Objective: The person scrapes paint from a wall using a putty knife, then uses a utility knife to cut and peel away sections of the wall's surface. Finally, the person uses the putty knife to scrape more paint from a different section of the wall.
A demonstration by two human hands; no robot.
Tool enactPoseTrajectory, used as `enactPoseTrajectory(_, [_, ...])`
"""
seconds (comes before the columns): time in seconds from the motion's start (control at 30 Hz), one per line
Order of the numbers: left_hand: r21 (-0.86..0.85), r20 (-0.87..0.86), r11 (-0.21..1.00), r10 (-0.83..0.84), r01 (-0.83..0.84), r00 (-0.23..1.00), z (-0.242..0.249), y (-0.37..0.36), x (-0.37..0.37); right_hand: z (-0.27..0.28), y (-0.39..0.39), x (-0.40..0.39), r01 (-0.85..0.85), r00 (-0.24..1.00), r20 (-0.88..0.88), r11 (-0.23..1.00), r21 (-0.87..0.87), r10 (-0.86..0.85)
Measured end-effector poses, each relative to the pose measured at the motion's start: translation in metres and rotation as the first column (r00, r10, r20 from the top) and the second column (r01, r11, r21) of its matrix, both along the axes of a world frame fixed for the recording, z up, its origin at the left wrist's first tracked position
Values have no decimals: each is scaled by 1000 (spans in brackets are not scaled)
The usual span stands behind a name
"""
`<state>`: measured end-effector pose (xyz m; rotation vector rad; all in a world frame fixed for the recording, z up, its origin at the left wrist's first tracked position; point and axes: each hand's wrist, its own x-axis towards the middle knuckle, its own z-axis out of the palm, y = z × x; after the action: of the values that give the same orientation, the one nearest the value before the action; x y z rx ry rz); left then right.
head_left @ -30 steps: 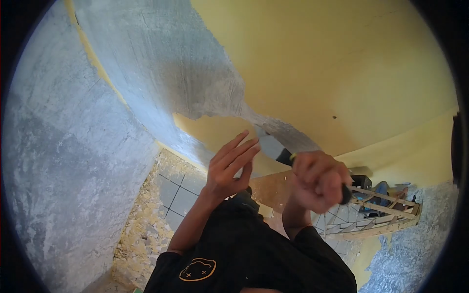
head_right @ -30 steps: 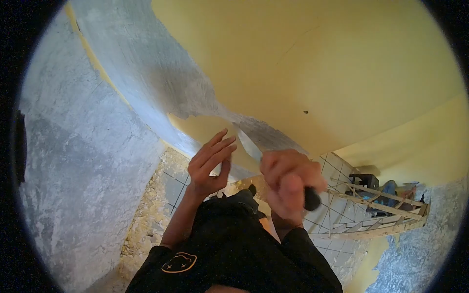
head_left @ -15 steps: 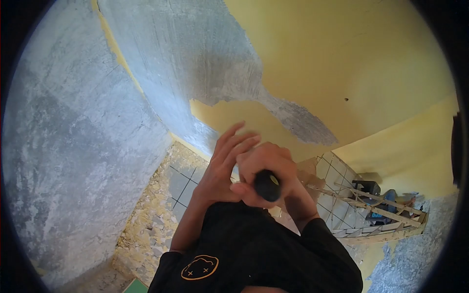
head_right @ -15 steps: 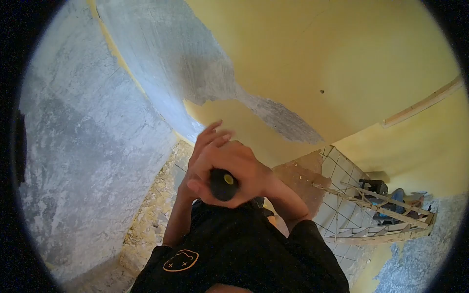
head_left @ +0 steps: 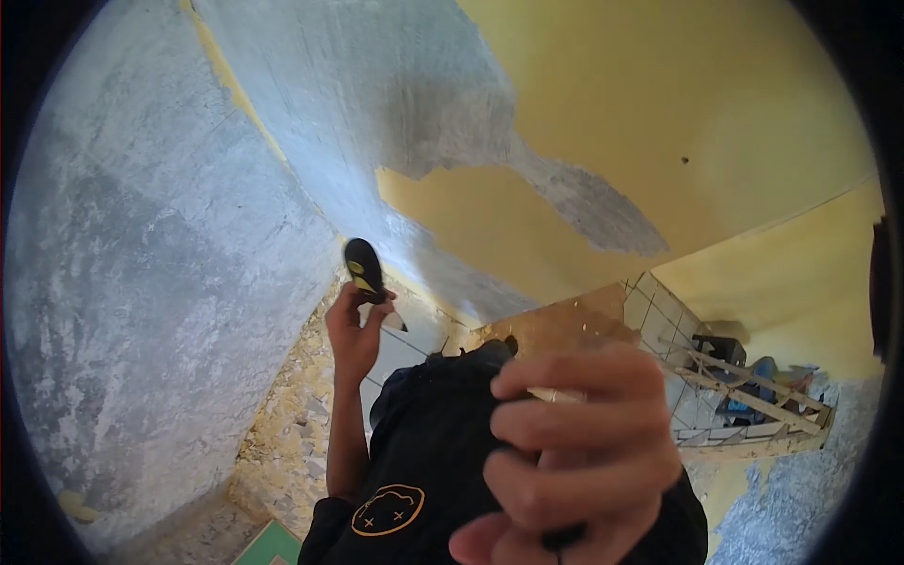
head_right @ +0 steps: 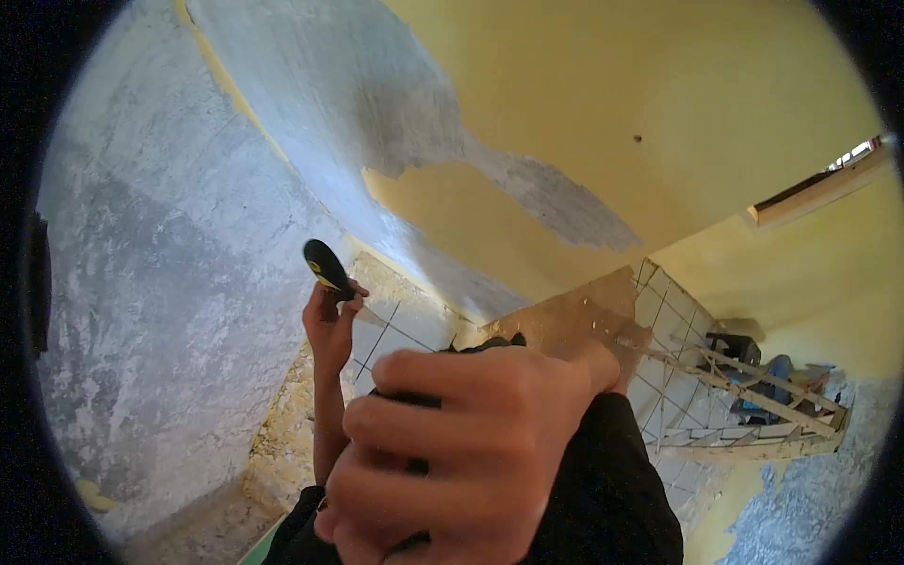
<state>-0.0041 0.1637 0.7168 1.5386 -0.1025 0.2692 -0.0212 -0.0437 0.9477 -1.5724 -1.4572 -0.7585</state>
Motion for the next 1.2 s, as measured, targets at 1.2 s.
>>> enactPoseTrajectory(1.2, [-83, -185, 992, 81, -98, 979, -42, 10, -29, -7, 18, -37, 153, 951, -309, 828, 540, 26])
